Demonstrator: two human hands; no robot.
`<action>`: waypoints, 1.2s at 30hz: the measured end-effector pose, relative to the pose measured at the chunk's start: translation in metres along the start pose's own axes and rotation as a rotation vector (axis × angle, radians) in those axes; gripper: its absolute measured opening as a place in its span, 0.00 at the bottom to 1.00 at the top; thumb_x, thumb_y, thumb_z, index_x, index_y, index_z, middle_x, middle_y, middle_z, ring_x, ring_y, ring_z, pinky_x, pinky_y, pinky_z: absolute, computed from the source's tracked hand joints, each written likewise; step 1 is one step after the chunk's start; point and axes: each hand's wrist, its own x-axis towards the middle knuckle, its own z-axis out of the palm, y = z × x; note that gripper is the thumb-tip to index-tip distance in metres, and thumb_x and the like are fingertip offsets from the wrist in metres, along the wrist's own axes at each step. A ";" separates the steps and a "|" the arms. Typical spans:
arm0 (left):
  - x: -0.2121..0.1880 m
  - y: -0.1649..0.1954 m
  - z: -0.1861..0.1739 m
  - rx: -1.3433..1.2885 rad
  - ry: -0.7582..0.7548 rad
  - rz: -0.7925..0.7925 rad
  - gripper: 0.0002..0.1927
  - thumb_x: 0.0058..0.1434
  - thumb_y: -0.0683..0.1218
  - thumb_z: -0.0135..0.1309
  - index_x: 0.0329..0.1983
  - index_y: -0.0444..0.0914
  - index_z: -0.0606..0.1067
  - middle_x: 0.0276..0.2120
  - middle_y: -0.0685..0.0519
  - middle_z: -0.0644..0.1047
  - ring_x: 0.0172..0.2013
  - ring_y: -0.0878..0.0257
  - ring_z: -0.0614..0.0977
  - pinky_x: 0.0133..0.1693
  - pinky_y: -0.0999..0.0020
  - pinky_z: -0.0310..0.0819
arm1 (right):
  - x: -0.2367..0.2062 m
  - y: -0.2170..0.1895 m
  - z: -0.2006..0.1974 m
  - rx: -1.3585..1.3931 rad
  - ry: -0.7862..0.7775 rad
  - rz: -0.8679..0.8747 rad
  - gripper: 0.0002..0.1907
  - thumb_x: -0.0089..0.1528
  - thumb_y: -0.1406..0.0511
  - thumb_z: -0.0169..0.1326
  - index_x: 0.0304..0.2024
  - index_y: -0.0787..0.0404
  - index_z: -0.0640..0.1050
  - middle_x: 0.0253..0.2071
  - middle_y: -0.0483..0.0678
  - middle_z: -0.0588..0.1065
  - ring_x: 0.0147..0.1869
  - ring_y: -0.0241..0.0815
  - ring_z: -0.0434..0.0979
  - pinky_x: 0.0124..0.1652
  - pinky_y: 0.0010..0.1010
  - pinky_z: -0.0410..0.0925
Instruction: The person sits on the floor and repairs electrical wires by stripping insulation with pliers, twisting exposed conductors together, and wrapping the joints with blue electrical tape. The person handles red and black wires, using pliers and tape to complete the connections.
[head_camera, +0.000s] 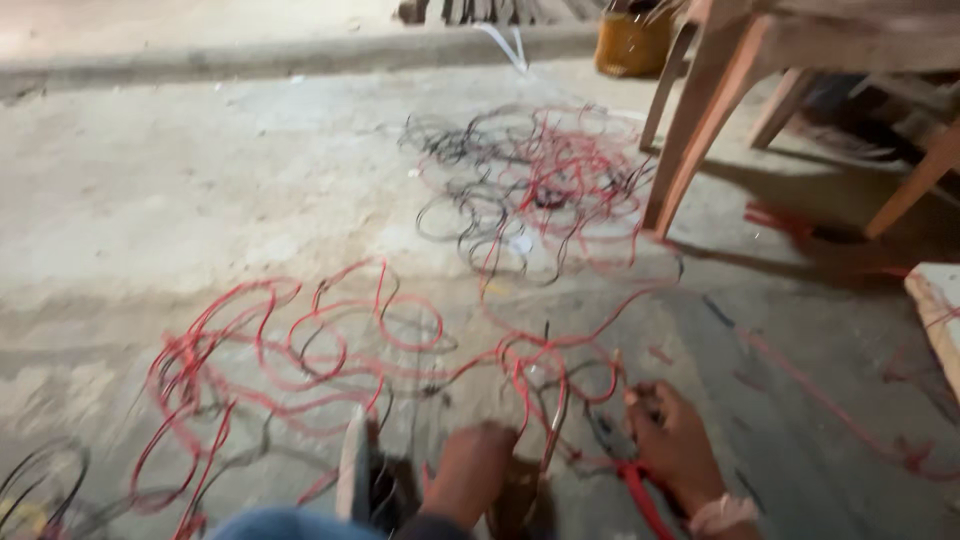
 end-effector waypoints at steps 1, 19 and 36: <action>-0.001 -0.007 0.005 -0.088 0.075 0.016 0.05 0.53 0.47 0.59 0.32 0.44 0.81 0.34 0.46 0.81 0.38 0.44 0.82 0.38 0.49 0.75 | 0.002 0.004 0.001 0.030 -0.013 0.059 0.10 0.63 0.63 0.55 0.38 0.65 0.77 0.21 0.45 0.74 0.22 0.34 0.70 0.23 0.30 0.63; 0.011 -0.001 -0.081 -0.309 0.489 -0.358 0.07 0.60 0.46 0.57 0.34 0.40 0.82 0.30 0.42 0.81 0.34 0.44 0.83 0.36 0.52 0.75 | -0.006 -0.012 -0.004 0.197 -0.035 0.153 0.07 0.64 0.67 0.53 0.40 0.66 0.75 0.27 0.46 0.76 0.25 0.34 0.69 0.25 0.29 0.64; 0.033 0.094 -0.043 -1.448 0.196 -0.060 0.06 0.64 0.37 0.53 0.41 0.32 0.80 0.24 0.58 0.75 0.24 0.72 0.73 0.26 0.74 0.65 | -0.012 -0.029 0.002 0.217 -0.026 0.299 0.09 0.58 0.67 0.59 0.37 0.68 0.83 0.25 0.44 0.77 0.23 0.32 0.69 0.25 0.25 0.62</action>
